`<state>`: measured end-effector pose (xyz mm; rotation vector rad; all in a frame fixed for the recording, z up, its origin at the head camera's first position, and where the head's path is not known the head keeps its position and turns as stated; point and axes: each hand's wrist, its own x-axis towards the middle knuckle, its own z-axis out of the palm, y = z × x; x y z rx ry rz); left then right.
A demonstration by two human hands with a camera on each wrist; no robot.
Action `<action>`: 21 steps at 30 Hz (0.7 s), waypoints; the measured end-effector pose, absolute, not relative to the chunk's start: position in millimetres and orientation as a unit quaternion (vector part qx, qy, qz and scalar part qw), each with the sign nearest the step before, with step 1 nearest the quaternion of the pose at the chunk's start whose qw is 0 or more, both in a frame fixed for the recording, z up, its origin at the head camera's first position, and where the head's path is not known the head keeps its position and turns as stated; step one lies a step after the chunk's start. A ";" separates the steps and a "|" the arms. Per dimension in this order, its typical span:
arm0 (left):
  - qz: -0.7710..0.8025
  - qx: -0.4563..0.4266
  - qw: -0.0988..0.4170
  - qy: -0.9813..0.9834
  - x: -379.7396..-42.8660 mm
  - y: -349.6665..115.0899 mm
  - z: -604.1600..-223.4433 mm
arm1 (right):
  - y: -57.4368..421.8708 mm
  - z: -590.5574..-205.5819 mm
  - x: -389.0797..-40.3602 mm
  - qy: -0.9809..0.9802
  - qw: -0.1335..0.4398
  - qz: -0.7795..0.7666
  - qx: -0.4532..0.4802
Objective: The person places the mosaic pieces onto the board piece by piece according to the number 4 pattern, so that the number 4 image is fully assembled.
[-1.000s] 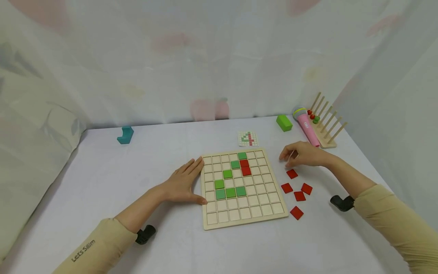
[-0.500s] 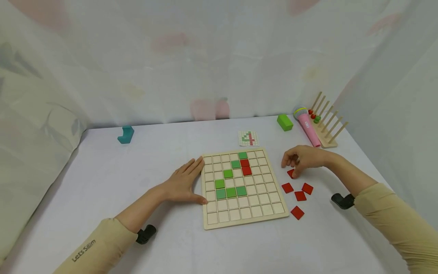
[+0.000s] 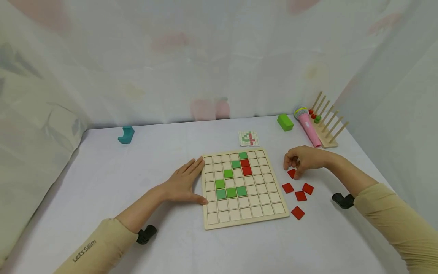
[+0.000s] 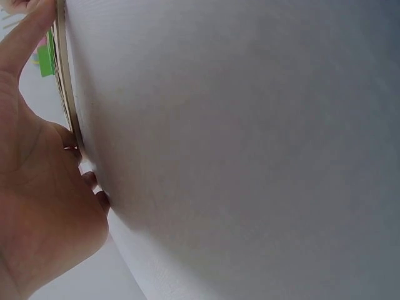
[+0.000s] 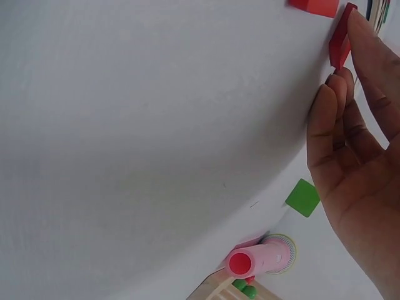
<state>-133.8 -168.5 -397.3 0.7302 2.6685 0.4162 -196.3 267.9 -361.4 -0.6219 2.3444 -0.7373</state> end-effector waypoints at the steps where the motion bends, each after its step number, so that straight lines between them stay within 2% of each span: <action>1: 0.147 0.258 0.171 0.940 -133.8 -168.4 -397.1 | 268.3 -361.7 -196.3 0.883 0.296 -0.276 -0.236; 8: 0.148 0.258 0.170 0.939 -133.4 -168.7 -396.6 | 269.2 -362.5 -196.0 0.887 0.282 -0.272 -0.245; 21: 0.154 0.259 0.169 0.938 -132.9 -169.2 -395.6 | 267.2 -362.1 -197.5 0.882 0.293 -0.267 -0.254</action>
